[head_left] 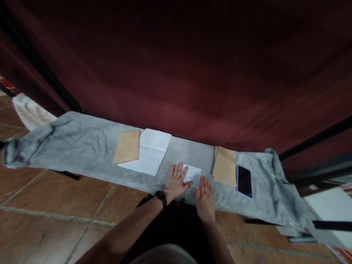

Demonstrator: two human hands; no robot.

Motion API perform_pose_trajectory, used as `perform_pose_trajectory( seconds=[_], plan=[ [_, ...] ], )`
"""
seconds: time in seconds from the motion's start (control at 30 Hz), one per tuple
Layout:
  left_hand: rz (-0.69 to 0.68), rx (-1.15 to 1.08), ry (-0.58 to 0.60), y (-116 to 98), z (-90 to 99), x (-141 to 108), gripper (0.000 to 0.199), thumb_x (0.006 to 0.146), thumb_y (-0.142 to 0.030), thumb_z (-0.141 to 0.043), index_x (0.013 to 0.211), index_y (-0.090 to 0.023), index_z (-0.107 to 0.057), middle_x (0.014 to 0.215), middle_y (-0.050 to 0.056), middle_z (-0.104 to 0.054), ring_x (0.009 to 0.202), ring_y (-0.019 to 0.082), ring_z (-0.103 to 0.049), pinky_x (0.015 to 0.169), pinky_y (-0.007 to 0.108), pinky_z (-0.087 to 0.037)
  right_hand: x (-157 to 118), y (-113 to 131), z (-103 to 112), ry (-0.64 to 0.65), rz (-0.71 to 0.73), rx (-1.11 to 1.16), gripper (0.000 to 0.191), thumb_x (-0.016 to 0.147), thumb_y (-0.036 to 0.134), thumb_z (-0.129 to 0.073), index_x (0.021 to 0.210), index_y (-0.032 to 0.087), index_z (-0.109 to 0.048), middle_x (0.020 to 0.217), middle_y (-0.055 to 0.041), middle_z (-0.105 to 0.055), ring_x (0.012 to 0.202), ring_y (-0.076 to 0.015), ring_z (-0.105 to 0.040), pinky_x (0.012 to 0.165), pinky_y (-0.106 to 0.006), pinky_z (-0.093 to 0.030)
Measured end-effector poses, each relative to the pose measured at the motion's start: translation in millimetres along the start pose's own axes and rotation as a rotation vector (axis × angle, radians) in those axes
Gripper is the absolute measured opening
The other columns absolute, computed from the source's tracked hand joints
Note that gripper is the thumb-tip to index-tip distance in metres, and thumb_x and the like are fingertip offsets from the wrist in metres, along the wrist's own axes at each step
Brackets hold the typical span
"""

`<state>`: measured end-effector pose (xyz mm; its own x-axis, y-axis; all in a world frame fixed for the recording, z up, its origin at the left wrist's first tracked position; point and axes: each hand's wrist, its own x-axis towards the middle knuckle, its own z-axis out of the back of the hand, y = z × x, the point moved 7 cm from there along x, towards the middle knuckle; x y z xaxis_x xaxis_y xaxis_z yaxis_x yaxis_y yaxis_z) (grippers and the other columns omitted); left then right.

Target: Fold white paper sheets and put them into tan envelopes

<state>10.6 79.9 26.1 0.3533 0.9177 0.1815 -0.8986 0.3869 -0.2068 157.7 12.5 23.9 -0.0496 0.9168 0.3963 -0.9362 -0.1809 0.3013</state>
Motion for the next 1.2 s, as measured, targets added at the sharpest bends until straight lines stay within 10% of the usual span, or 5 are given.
perform_pose_trajectory(
  seconds=[0.37, 1.2],
  plan=[
    [0.001, 0.008, -0.036, -0.6, -3.4, 0.2, 0.057, 0.097, -0.033, -0.038, 0.151, -0.016, -0.04, 0.16, 0.016, -0.034, 0.15, 0.029, -0.025, 0.122, 0.053, -0.014, 51.0, 38.5, -41.5, 0.15, 0.09, 0.037, 0.051, 0.106, 0.029, -0.022, 0.148, 0.011, -0.044, 0.152, -0.0142, -0.046, 0.144, -0.022, -0.038, 0.119, -0.044, -0.029],
    [0.051, -0.006, -0.042, 21.8, 7.1, -9.7, 0.065, 0.097, -0.044, -0.039, 0.152, -0.009, -0.035, 0.158, 0.017, -0.036, 0.149, 0.027, -0.029, 0.122, 0.047, -0.021, 48.9, 19.6, -29.3, 0.139, -0.025, -0.134, 0.048, 0.104, 0.03, -0.035, 0.15, 0.019, -0.042, 0.156, -0.0125, -0.039, 0.144, -0.0289, -0.036, 0.115, -0.053, -0.027]
  ],
)
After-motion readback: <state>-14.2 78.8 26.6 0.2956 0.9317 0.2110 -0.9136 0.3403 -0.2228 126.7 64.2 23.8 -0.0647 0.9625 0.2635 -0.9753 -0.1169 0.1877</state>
